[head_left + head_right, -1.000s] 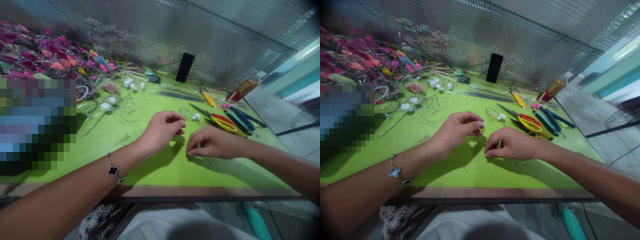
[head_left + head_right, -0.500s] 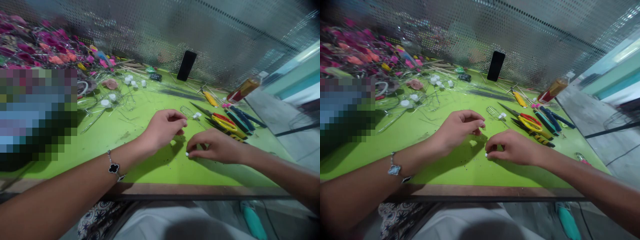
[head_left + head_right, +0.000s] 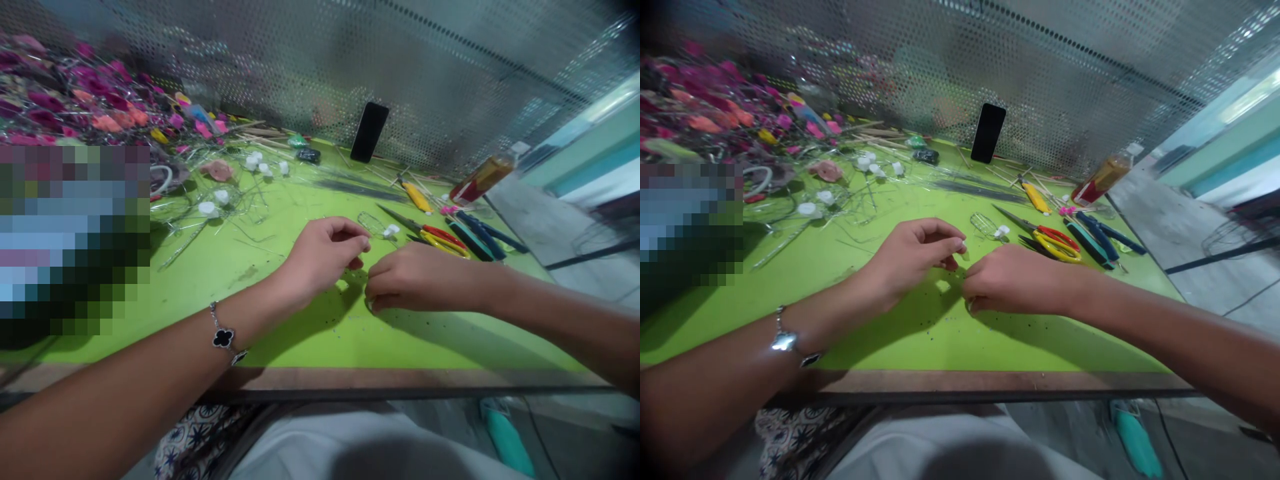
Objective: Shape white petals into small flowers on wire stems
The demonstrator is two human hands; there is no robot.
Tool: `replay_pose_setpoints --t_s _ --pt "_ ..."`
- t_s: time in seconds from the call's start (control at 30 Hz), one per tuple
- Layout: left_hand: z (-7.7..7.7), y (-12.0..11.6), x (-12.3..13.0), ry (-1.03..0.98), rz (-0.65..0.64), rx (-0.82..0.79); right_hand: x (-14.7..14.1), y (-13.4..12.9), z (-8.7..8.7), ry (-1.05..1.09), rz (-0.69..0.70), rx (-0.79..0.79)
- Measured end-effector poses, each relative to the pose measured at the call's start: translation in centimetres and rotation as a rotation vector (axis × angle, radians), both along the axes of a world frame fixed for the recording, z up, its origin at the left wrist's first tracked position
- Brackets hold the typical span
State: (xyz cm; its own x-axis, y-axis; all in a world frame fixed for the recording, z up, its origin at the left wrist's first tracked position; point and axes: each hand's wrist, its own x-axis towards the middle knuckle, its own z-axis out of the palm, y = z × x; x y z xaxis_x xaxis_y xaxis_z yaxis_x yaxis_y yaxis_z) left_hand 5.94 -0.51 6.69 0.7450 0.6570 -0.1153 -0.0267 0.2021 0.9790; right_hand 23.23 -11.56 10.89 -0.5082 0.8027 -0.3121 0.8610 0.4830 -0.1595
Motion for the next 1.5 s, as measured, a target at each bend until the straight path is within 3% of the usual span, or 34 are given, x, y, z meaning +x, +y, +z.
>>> replay_pose_setpoints --t_s 0.13,0.37,0.57,0.67,0.8,0.87,1.0,1.1,1.27,1.37,1.43,1.5 --pt "0.0 0.1 0.0 0.007 0.000 0.001 -0.6 1.3 0.6 -0.093 -0.077 -0.092" --pt "-0.2 0.4 -0.1 -0.019 -0.017 0.001 -0.9 2.6 0.3 -0.107 -0.499 -0.455" --pt "0.0 0.1 -0.2 -0.042 -0.021 0.017 0.5 1.9 -0.4 0.143 -0.721 -0.795" --pt "0.2 0.0 -0.3 -0.032 -0.019 0.016 1.4 1.7 0.3 0.235 -0.712 -0.820" --pt "0.2 0.1 -0.3 -0.029 -0.015 0.017 1.1 1.8 1.4 0.014 -0.376 -0.360" --pt "0.1 0.2 -0.3 -0.039 -0.015 0.021 0.3 2.0 1.6 -0.124 -0.208 -0.217" --pt "-0.1 0.3 -0.2 -0.036 -0.001 0.023 -1.2 2.9 1.3 -0.342 -0.082 -0.137" --pt "-0.2 0.4 -0.2 -0.034 0.001 0.030 -1.9 3.7 1.1 -0.365 -0.048 -0.106" --pt "-0.1 0.9 -0.4 -0.064 0.063 0.055 -2.7 4.8 1.5 -0.339 -0.136 -0.216" --pt "0.1 1.3 -0.6 -0.126 0.125 0.054 -2.2 5.1 1.2 -0.300 -0.344 -0.467" --pt "0.2 1.5 -0.6 -0.145 0.143 0.045 -1.0 5.1 0.6 -0.201 -0.513 -0.682" --pt "0.3 1.5 -0.6 -0.138 0.137 0.037 0.4 4.7 0.2 -0.070 -0.618 -0.800"
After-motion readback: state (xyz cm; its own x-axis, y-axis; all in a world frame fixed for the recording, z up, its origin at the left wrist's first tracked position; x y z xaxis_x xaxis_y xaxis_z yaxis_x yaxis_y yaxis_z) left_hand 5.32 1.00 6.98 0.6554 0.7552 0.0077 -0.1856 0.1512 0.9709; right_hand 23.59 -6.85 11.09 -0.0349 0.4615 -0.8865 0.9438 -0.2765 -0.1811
